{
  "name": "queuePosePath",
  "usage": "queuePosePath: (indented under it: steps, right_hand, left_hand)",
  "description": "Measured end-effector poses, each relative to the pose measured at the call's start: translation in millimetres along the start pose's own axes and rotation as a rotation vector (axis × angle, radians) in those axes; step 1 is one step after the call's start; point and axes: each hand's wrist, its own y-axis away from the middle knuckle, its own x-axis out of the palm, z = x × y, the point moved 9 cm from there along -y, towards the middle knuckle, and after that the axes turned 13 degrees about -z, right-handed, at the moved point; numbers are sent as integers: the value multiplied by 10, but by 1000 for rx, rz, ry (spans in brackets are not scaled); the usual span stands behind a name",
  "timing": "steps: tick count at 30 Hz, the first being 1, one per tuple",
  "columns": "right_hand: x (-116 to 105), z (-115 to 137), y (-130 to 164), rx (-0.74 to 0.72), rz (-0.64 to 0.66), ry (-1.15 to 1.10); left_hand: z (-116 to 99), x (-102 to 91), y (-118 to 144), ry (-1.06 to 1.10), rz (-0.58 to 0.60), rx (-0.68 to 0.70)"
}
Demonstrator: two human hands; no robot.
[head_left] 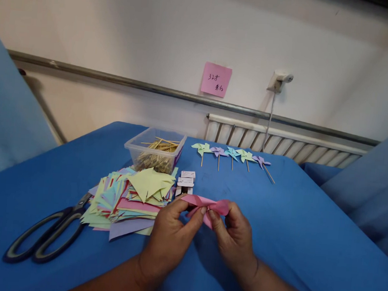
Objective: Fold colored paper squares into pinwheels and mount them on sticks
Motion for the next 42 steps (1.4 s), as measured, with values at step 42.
queuePosePath:
  steps: [42]
  right_hand:
    - [126,-248,15,326,50,-266]
  left_hand:
    - [223,101,11,108,61,-234]
